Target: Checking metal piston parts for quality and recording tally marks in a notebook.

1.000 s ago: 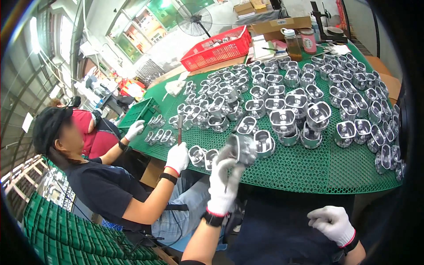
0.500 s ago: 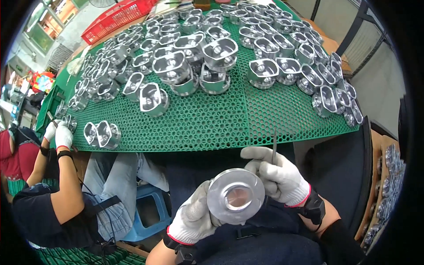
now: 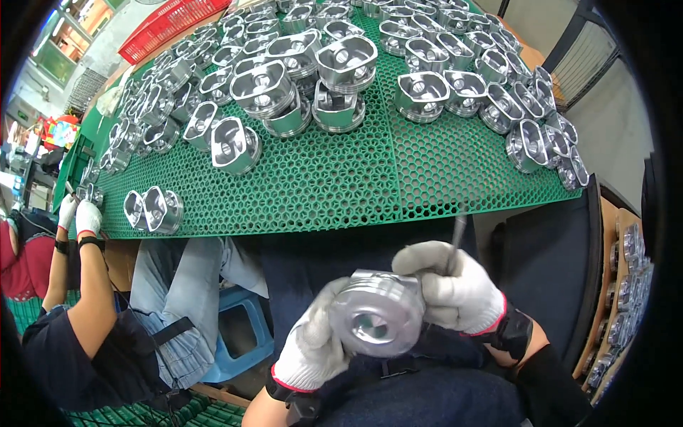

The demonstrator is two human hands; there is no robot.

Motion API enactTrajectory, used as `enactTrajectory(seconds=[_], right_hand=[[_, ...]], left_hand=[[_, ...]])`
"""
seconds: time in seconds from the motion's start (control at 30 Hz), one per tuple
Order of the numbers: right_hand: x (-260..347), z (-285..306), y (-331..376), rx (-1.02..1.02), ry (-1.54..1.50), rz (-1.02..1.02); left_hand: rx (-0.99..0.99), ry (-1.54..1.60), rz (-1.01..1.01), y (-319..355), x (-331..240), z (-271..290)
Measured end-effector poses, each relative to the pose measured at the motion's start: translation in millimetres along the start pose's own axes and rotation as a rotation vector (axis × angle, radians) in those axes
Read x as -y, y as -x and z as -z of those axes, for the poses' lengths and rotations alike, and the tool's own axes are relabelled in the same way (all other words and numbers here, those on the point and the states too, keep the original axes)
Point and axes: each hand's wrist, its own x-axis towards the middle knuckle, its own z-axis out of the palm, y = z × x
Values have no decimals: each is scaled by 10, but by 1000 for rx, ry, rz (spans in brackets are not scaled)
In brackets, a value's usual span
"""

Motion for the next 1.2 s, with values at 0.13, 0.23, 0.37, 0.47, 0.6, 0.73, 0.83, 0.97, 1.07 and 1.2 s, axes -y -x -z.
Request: enactTrajectory(seconds=[0.13, 0.23, 0.37, 0.47, 0.6, 0.73, 0.83, 0.97, 1.07, 1.2], right_hand=[[108, -22, -117, 458, 1345, 628], [220, -171, -104, 488, 1413, 449], [533, -41, 25, 89, 1132, 407], [574, -22, 69, 68, 1344, 410], [595, -97, 108, 274, 1664, 423], [678, -241, 125, 275, 2125, 419], [630, -271, 81, 179, 2207, 698], [612, -333, 68, 126, 2326, 897], [595, -337, 44, 109, 2228, 954], [644, -305, 94, 171, 1928, 807]], left_hand=[[24, -62, -251, -66, 72, -19], [-61, -130, -253, -103, 151, 69], [282, 468, -61, -62, 42, 231], [298, 377, -85, -44, 3, 226], [148, 151, -137, 27, -49, 143], [-14, -115, -257, 107, -58, 29], [-20, -223, -350, 142, -78, -34], [-24, -266, -136, 176, -133, 79], [327, 334, -4, 59, -39, 135], [495, 461, 57, -4, 11, 163]])
